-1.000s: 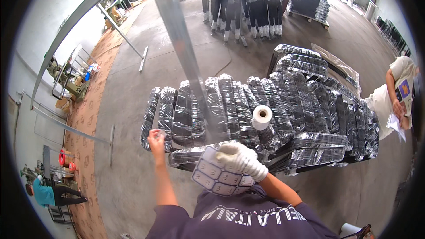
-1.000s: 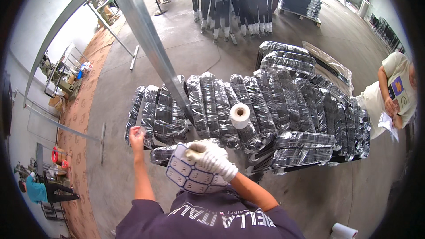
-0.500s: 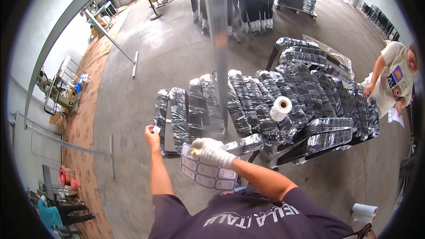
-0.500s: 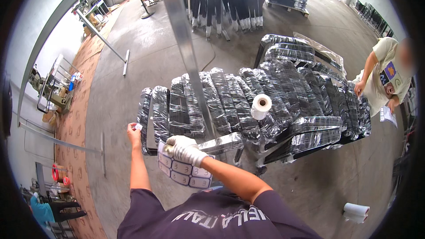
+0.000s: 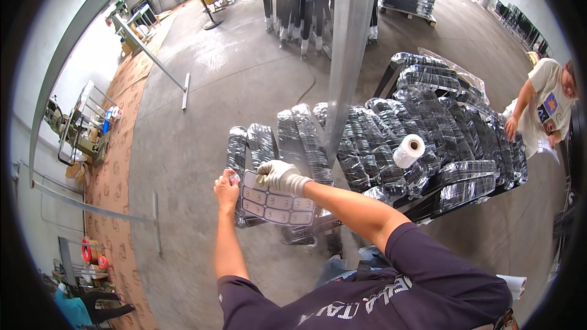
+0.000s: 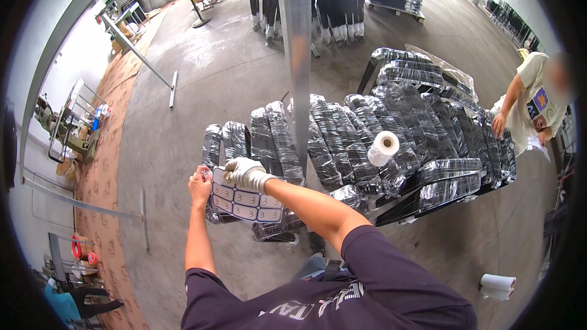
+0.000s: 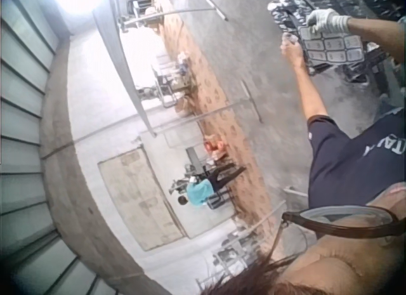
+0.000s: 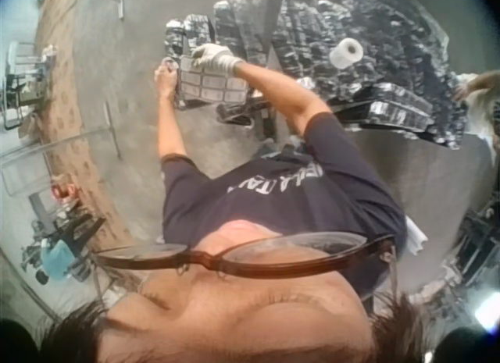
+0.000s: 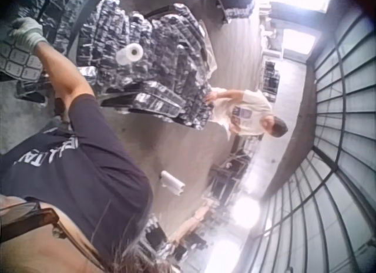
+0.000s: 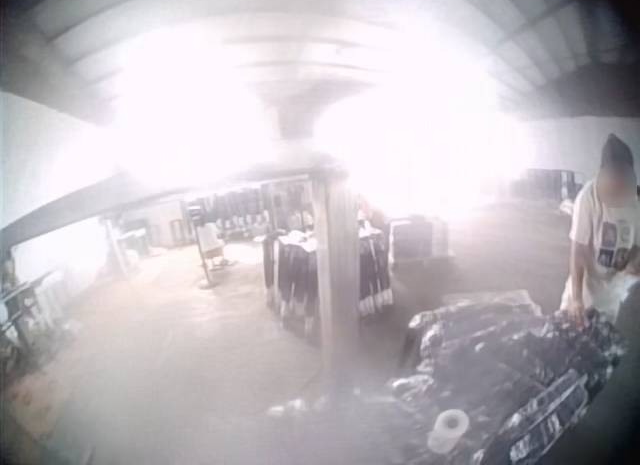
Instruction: The person peels adhesive labels from a sheet and applies them individually to the plastic wrap on stacked metal frames.
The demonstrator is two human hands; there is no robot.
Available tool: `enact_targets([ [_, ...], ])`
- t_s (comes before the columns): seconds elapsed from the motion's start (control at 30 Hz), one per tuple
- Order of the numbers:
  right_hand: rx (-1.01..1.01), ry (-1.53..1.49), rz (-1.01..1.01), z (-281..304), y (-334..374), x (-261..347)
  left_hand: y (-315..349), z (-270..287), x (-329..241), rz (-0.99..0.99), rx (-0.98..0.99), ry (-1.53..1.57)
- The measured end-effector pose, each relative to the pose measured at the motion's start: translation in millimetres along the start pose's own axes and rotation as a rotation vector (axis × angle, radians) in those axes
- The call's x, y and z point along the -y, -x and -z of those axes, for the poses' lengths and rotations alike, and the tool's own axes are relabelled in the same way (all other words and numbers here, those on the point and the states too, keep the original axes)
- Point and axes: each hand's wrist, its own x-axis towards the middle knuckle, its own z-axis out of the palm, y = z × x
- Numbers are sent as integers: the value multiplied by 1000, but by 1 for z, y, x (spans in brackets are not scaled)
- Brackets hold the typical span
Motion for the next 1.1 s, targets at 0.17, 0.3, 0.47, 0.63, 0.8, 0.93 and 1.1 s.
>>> enact_targets([
  [0.17,18,36,-24,-5,4,-7,8,-3,-5,-50,-91,-11],
  [0.3,52,5,3,-7,4,-12,8,-10,7,-30,-124,236],
  [0.47,32,73,69,2,16,-6,0,-21,20,-122,-225,229],
  [0.63,1,120,109,-6,26,-16,-3,-31,26,-180,-236,226],
  [0.8,-14,120,112,-5,46,-9,-13,-40,23,-79,-240,618],
  [0.93,-13,121,31,4,68,10,-34,-45,49,108,-102,433],
  [1.1,-66,64,2,19,84,22,-47,-67,81,23,-203,141],
])
